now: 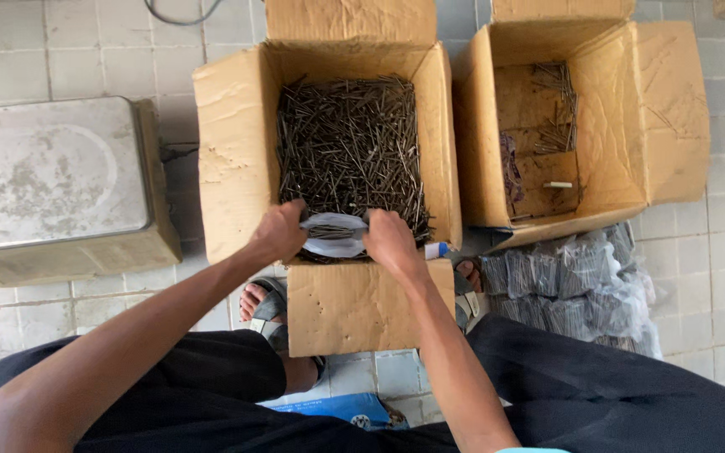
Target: The person sits on the floor and repeatedly scoops small metal rods from a cardboard box into a plastic bag. The person briefly places the bag on a digital scale to check the weight, then continues filling the bag with more rods from the box.
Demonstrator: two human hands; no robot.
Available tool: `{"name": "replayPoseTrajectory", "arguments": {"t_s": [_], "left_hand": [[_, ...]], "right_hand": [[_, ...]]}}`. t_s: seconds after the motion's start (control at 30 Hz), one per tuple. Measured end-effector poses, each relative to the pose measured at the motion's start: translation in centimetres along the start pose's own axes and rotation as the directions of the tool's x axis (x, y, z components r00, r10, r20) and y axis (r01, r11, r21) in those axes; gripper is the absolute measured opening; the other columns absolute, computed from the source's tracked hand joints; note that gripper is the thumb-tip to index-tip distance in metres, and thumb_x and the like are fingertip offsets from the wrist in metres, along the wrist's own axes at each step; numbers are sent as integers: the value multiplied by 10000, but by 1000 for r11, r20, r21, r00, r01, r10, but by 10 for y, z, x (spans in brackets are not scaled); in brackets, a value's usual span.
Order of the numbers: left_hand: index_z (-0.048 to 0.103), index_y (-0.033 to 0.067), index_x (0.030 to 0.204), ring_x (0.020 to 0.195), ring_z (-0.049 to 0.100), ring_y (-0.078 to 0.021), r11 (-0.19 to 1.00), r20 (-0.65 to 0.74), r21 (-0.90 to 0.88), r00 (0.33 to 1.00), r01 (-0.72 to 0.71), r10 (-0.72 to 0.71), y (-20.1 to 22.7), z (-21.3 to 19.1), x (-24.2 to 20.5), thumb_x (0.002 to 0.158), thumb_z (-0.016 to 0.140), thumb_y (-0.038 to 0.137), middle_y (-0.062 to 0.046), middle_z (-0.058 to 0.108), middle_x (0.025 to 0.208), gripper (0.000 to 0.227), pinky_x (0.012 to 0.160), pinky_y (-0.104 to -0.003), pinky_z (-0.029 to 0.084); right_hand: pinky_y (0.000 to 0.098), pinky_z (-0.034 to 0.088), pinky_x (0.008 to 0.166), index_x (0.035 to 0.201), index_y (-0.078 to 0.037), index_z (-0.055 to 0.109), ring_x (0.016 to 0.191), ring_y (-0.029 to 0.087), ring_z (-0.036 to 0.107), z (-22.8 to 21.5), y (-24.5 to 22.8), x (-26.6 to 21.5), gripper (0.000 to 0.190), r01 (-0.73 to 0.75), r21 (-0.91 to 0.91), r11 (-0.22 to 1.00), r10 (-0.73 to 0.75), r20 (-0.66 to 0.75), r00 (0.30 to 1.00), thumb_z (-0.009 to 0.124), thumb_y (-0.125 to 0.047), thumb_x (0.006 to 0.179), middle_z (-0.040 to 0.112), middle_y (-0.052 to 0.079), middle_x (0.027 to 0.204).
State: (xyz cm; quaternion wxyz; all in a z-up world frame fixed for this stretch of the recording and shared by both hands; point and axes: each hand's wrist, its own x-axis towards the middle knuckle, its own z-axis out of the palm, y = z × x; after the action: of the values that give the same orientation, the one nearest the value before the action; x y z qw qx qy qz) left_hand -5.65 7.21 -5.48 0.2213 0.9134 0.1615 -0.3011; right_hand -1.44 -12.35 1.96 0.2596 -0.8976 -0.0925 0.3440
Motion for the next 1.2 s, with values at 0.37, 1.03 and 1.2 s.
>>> {"name": "replayPoseTrajectory", "arguments": {"t_s": [0.37, 1.03, 1.2], "left_hand": [[554, 39, 1292, 855, 714, -425, 949, -51, -134, 958, -286, 282, -20, 6, -24, 831, 644, 156, -242, 713, 944, 483, 690, -549, 602], [728, 182, 1161, 645, 625, -180, 614, -632, 775, 159, 148, 758, -18, 21, -25, 871, 454, 174, -29, 670, 835, 399, 662, -294, 530], [606, 107, 1197, 771, 742, -297, 966, -126, -132, 971, -220, 204, -8, 10, -26, 779, 600, 87, -94, 719, 854, 419, 601, -446, 609]], "right_hand": [[570, 458, 1018, 1401, 23, 422, 1204, 457, 534, -41, -52, 37, 575, 108, -12, 994, -108, -32, 994, 660, -178, 918, 534, 314, 1262], [584, 458, 968, 1379, 55, 486, 1268, 435, 480, 38, -15, 241, 672, 330, -570, 752, -444, -68, 893, 650, -53, 737, 533, 280, 1313], [724, 246, 1064, 1470, 19, 382, 1425, 489, 246, 27, -23, 241, 730, 217, -481, 849, -195, 97, 976, 597, -309, 854, 345, 320, 1498]]}}
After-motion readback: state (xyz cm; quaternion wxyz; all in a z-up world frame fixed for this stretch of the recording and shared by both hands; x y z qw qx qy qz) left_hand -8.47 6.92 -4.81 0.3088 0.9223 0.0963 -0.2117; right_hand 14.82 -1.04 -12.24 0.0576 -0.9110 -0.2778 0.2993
